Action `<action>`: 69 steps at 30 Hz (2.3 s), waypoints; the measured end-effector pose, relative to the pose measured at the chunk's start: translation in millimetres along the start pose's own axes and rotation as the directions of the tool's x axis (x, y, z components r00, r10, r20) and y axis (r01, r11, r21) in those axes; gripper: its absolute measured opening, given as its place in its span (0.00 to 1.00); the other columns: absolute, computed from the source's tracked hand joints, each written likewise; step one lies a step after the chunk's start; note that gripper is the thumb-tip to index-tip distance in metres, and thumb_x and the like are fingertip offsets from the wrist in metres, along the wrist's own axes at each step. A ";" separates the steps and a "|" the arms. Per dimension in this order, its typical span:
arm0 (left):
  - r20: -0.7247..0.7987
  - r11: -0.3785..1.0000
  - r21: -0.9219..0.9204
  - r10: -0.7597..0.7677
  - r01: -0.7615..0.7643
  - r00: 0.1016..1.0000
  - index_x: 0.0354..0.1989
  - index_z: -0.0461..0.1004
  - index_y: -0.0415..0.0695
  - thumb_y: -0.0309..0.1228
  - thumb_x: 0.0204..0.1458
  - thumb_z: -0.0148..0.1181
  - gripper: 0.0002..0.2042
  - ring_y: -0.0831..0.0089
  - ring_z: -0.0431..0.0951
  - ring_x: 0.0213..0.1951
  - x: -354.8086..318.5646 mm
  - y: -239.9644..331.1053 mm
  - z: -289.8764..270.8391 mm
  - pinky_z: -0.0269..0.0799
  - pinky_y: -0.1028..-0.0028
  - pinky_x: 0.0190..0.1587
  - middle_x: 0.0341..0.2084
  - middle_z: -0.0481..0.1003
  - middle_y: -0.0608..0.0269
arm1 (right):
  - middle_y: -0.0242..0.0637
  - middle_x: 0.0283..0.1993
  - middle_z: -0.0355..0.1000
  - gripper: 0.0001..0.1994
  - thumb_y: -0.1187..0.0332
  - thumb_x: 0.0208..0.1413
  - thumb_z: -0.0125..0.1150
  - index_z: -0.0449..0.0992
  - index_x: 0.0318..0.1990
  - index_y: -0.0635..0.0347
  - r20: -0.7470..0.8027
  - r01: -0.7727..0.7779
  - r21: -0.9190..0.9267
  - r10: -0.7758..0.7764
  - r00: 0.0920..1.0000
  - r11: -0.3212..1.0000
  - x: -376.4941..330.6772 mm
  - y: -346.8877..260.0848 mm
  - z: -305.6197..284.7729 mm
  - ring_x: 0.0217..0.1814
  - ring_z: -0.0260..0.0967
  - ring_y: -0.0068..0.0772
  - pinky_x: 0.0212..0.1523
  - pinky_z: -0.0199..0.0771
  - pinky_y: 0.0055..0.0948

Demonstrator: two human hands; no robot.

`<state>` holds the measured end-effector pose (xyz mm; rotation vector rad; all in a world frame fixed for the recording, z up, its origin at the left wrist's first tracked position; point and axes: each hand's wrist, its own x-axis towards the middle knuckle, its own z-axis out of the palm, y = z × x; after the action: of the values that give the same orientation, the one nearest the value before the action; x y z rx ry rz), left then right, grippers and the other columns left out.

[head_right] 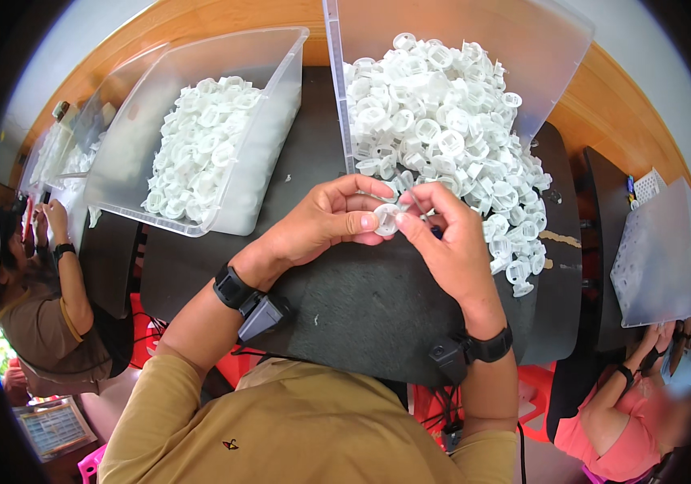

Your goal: Manually inspecting and sorting small white plastic components at a workbench.

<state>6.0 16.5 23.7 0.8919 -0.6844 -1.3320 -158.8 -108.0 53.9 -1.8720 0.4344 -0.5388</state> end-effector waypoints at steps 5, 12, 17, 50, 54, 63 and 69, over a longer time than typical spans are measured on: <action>-0.012 0.998 -0.043 -0.037 0.037 0.999 0.50 0.69 0.38 0.31 0.54 0.63 0.18 0.76 0.77 0.43 0.8 -1.8 0.5 0.75 0.74 0.48 0.41 0.76 0.61 | 0.30 0.25 0.68 0.07 0.68 0.59 0.59 0.70 0.34 0.61 0.110 -0.172 0.243 0.150 0.983 0.955 2.6 7.6 2.7 0.18 0.55 0.09 0.16 0.52 0.13; -0.071 0.967 0.078 0.248 -0.242 0.966 0.51 0.71 0.37 0.25 0.54 0.62 0.16 0.76 0.76 0.46 3.5 -25.7 6.2 0.73 0.75 0.51 0.44 0.76 0.60 | 0.32 0.24 0.69 0.06 0.69 0.63 0.53 0.68 0.35 0.61 0.110 -0.250 0.469 0.225 0.968 0.847 4.0 7.6 7.4 0.15 0.53 0.09 0.15 0.50 0.11; -0.106 0.972 0.071 0.232 -0.226 0.967 0.52 0.71 0.37 0.25 0.55 0.61 0.16 0.76 0.75 0.47 3.1 -25.5 5.6 0.72 0.74 0.53 0.46 0.75 0.59 | 0.31 0.23 0.68 0.06 0.68 0.63 0.52 0.68 0.35 0.61 0.107 -0.234 0.430 0.208 0.972 0.872 4.7 10.7 8.4 0.15 0.53 0.09 0.14 0.50 0.11; -0.189 0.977 -0.170 0.098 -0.131 0.977 0.56 0.68 0.37 0.25 0.56 0.60 0.19 0.70 0.76 0.49 6.6 -25.7 -8.6 0.74 0.74 0.54 0.49 0.74 0.57 | 0.36 0.16 0.67 0.08 0.73 0.61 0.49 0.75 0.40 0.62 0.022 -0.041 -0.374 0.053 0.998 0.926 -3.3 -9.3 9.7 0.18 0.68 0.27 0.23 0.64 0.27; -0.197 0.977 -0.166 0.098 -0.132 0.975 0.56 0.68 0.37 0.25 0.55 0.60 0.19 0.69 0.76 0.49 7.1 -26.3 -7.9 0.74 0.73 0.54 0.48 0.74 0.56 | 0.35 0.15 0.66 0.09 0.72 0.61 0.48 0.76 0.40 0.63 0.038 -0.050 -0.345 0.067 0.997 0.937 -4.1 -7.9 7.6 0.17 0.66 0.25 0.22 0.63 0.26; -0.194 0.981 -0.138 0.109 -0.137 0.975 0.56 0.68 0.36 0.25 0.56 0.59 0.19 0.70 0.77 0.48 7.1 -26.3 -7.8 0.75 0.73 0.53 0.48 0.75 0.55 | 0.40 0.17 0.67 0.08 0.72 0.60 0.50 0.76 0.39 0.61 0.035 -0.028 -0.404 0.046 0.998 0.914 -4.4 -8.0 6.2 0.18 0.68 0.34 0.22 0.64 0.30; -0.200 0.981 -0.146 0.099 -0.130 0.975 0.55 0.69 0.36 0.26 0.56 0.60 0.19 0.71 0.77 0.48 7.1 -26.9 -7.2 0.75 0.74 0.52 0.47 0.75 0.55 | 0.46 0.24 0.72 0.06 0.71 0.58 0.53 0.76 0.39 0.58 0.002 0.116 -0.623 -0.147 0.989 0.774 -7.4 -7.7 10.0 0.26 0.72 0.50 0.26 0.69 0.40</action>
<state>-0.8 10.4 -3.5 0.8277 -0.4663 -1.1622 -159.0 -93.7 56.8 -2.5518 0.5628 -0.5770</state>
